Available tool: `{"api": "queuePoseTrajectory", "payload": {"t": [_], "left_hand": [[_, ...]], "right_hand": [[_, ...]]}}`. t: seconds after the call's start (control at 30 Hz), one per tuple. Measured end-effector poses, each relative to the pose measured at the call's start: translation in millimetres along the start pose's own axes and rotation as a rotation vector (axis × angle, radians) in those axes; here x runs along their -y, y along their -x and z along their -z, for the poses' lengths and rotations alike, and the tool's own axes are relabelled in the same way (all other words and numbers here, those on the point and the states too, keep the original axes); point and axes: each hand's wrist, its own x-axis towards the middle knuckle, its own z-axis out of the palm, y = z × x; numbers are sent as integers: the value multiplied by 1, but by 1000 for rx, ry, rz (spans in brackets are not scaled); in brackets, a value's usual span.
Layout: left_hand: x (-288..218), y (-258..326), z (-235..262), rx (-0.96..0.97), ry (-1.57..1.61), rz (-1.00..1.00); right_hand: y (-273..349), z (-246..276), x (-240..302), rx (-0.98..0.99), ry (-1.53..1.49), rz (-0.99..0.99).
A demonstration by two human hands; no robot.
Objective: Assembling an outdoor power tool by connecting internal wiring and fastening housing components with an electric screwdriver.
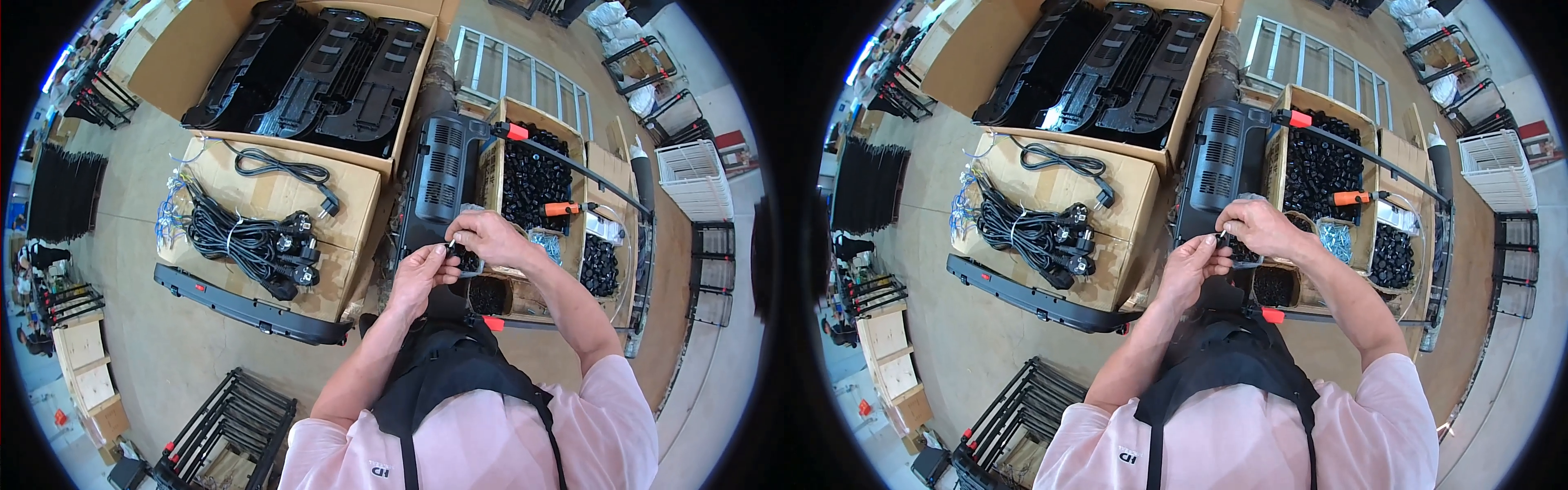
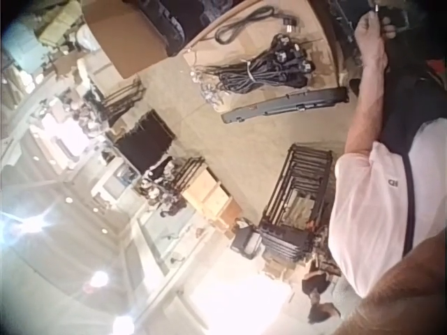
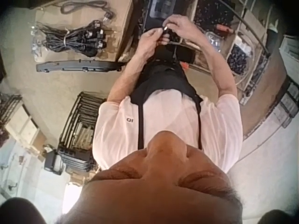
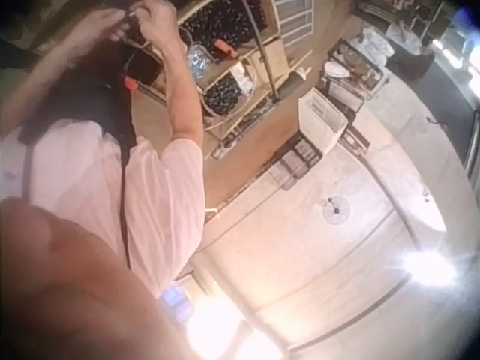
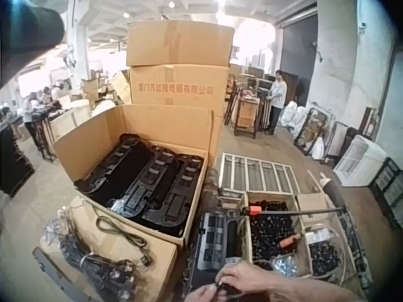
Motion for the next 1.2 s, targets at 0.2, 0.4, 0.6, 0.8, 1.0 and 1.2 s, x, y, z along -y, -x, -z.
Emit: {"api": "queuePoseTrajectory", "payload": {"t": [0.2,0.4,0.6,0.8,1.0,1.2], "left_hand": [[-7,-27,-15,-54,178,81],[-16,-53,-31,-89,259,14],[-19,-48,-50,-55,149,61],[15,-28,-49,-33,89,159],[25,-31,-50,-78,64,187],[37,-46,-70,-107,-111,128]], "right_hand": [[-6,-1,-10,-127,36,12],[-21,15,-4,-189,274,233],[-101,35,-49,-444,365,384],[-154,36,-80,-435,485,469],[-157,32,-82,-437,495,432],[-125,47,-85,-624,249,428]]}}
